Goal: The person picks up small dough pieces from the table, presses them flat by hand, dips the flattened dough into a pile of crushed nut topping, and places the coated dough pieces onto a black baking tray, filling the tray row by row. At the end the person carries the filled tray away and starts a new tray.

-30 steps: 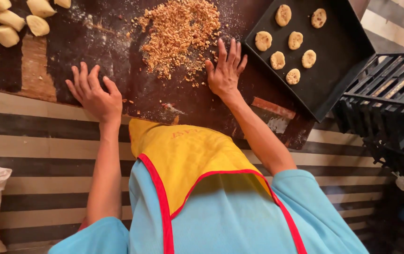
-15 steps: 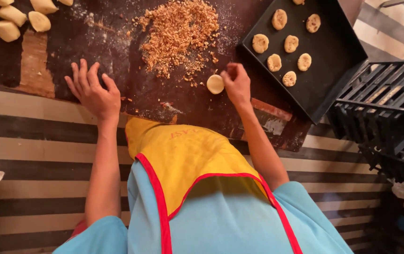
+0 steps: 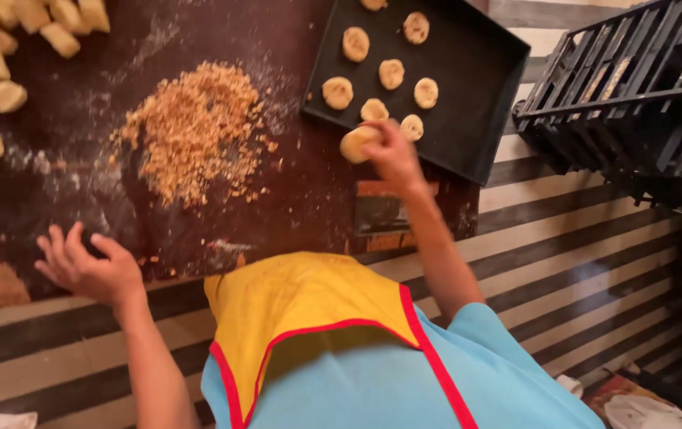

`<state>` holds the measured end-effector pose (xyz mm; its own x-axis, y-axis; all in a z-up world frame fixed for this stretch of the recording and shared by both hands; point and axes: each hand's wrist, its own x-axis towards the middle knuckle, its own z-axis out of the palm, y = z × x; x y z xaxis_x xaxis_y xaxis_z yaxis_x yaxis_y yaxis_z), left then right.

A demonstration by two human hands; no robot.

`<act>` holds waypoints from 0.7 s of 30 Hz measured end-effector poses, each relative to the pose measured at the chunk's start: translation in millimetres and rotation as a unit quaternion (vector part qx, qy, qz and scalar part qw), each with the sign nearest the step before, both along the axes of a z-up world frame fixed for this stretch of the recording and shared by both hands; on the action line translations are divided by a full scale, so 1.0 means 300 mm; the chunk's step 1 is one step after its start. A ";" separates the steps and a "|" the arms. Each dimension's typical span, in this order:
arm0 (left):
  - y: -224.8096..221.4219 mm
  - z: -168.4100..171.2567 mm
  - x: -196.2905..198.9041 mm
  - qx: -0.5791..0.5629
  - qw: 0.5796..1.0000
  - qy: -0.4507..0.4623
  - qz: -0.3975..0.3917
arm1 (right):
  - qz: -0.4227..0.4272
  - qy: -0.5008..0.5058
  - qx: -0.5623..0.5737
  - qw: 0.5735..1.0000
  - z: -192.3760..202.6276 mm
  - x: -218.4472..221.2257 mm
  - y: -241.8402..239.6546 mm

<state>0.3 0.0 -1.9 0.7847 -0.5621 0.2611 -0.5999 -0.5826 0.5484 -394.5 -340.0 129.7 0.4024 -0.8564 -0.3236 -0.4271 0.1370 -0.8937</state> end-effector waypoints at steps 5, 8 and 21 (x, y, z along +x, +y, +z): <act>0.022 -0.036 0.003 0.035 0.999 -0.014 0.012 | -0.181 -0.043 -0.152 0.971 -0.085 -0.312 -0.415; 0.010 -0.011 -0.013 0.053 0.998 -0.011 0.019 | -0.225 -0.042 -0.151 0.962 -0.277 -0.512 -0.639; 0.002 -0.023 -0.019 0.070 0.997 -0.027 0.004 | -0.217 0.235 -0.374 0.870 -0.407 -0.480 -0.754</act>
<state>-5.3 0.6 -8.7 0.7757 -0.5905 0.2229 -0.6221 -0.6557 0.4279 -538.5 -566.1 7.5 -0.0382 -0.9362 0.3493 -0.8233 -0.1686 -0.5420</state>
